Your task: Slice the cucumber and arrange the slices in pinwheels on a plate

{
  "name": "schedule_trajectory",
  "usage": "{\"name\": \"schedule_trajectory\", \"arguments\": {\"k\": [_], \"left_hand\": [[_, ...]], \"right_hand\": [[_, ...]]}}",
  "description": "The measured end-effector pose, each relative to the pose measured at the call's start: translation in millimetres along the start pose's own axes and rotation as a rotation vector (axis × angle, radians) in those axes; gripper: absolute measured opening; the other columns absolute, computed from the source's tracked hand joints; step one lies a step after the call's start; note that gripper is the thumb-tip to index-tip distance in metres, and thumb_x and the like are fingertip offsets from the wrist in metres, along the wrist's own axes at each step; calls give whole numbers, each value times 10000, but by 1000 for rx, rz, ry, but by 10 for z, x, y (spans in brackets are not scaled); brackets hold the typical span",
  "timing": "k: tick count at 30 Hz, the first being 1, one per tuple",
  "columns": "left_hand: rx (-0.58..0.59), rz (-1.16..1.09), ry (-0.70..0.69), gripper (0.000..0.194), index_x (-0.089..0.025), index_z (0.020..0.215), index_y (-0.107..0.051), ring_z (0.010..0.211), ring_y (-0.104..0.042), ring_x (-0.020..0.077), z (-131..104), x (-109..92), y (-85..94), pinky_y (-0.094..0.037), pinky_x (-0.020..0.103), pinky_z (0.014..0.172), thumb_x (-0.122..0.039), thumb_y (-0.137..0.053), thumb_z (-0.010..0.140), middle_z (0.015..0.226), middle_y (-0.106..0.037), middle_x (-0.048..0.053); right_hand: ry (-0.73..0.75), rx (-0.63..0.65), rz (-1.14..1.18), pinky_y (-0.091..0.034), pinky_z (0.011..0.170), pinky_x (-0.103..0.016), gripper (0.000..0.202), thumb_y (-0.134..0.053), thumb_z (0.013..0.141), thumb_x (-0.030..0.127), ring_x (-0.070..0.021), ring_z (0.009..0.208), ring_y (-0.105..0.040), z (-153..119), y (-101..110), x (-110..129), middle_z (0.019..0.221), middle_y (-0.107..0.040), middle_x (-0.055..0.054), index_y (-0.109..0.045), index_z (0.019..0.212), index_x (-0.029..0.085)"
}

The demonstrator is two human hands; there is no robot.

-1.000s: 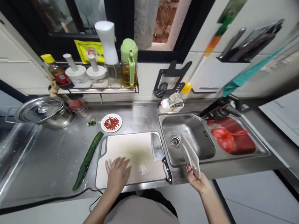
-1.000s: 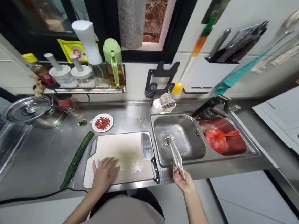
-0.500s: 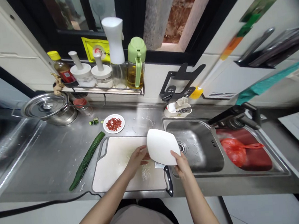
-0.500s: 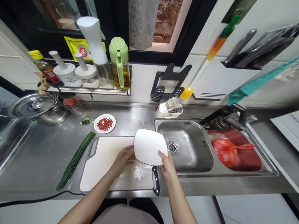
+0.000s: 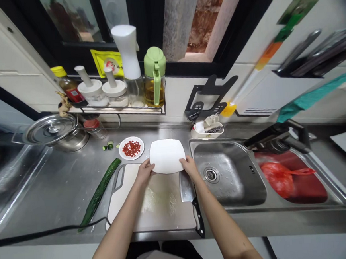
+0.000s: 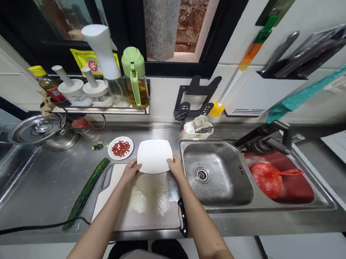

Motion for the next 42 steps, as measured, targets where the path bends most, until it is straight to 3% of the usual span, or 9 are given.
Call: {"name": "schedule_trajectory", "arguments": {"k": [4, 8, 12, 24, 34, 42], "left_hand": [[-133, 392, -51, 484, -136, 1130, -647, 493, -423, 78, 292, -53, 107, -425, 214, 566, -308, -676, 679, 524, -407, -91], [-214, 780, -127, 370, -168, 1101, -676, 527, -444, 92, 429, -126, 111, -370, 204, 578, -236, -591, 747, 575, -454, -67], [-231, 981, -157, 359, -188, 1117, -671, 599, -504, 122, 473, -177, 59, -362, 217, 621, -211, -570, 774, 643, -539, -37], [-233, 1258, -67, 247, -171, 1061, -648, 800, -615, 172, 548, -242, 29, -385, 240, 688, -245, -586, 834, 868, -690, 52], [-228, 1266, -85, 302, -163, 1132, -622, 876, -639, 194, 572, -190, 47, -405, 256, 741, -216, -595, 836, 943, -706, 81], [-242, 1228, -122, 308, -158, 1158, -618, 960, -635, 209, 559, -181, 1, -417, 276, 824, -206, -578, 857, 1027, -697, 110]], "right_hand": [[51, 45, -213, -350, 583, -231, 230, -558, 743, 378, -141, 635, -501, 232, 3, 2, 662, -595, 11, -628, 772, 161], [87, 88, -346, -306, 567, -233, 236, -581, 777, 394, -126, 597, -467, 343, 9, 15, 621, -544, 22, -592, 706, 170], [101, 110, -426, -307, 583, -236, 234, -585, 811, 381, -132, 619, -487, 432, -5, 24, 654, -575, 1, -606, 739, 159], [37, 188, -660, -348, 625, -236, 320, -543, 874, 452, -174, 789, -596, 515, -82, 87, 878, -678, -64, -655, 936, 158], [14, 219, -732, -383, 666, -252, 362, -517, 893, 477, -213, 905, -619, 502, -104, 125, 967, -693, -96, -655, 1017, 167], [-9, 203, -737, -379, 652, -247, 341, -522, 898, 470, -203, 879, -627, 524, -103, 145, 961, -697, -94, -654, 973, 165]]}}
Point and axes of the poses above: each hand's wrist, its own z-axis towards the middle knuckle, its own y-axis out of the back of the hand, x = y × z, the point moved 1 cm from there along z, towards the middle knuckle
